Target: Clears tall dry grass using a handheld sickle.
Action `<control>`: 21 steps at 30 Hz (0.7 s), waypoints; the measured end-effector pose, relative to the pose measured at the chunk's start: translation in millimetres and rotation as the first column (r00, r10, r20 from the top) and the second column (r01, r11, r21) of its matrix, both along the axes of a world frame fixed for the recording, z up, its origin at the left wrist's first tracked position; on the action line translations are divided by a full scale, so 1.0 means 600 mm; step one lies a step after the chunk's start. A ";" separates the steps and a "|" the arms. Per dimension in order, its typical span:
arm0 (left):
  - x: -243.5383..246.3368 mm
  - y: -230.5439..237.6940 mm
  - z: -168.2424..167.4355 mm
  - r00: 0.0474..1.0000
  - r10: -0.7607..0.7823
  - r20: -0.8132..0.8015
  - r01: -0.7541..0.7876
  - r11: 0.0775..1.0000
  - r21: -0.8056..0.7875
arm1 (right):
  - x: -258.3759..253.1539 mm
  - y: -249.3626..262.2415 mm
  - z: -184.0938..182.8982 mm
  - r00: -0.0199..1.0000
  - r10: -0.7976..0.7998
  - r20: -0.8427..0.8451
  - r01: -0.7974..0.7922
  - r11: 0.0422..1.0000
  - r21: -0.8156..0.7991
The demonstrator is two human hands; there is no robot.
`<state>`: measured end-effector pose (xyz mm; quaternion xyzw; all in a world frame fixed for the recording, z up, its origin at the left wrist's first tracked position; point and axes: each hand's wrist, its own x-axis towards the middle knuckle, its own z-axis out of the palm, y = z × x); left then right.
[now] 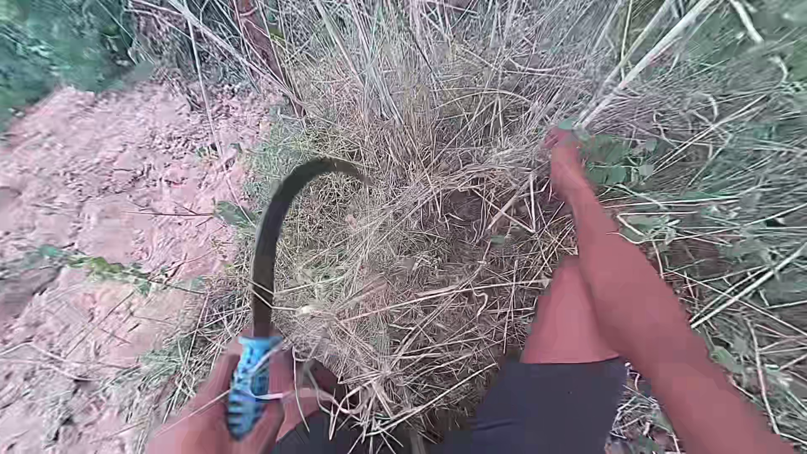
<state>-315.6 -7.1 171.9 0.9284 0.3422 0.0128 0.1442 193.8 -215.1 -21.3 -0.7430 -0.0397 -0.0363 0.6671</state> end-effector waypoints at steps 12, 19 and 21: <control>0.315 0.024 -0.226 0.866 0.244 0.436 0.152 0.704 -0.694 | -0.163 -0.056 0.169 0.908 -0.333 0.254 0.324 0.943 0.078; 0.404 0.075 -0.352 0.929 0.230 0.289 -0.029 0.826 -0.563 | -0.249 -0.239 0.152 0.774 -0.460 0.434 0.302 0.872 0.385; 0.440 0.078 -0.363 0.934 0.234 0.270 -0.041 0.822 -0.569 | -0.268 -0.250 0.164 0.776 -0.413 0.476 0.202 0.878 0.433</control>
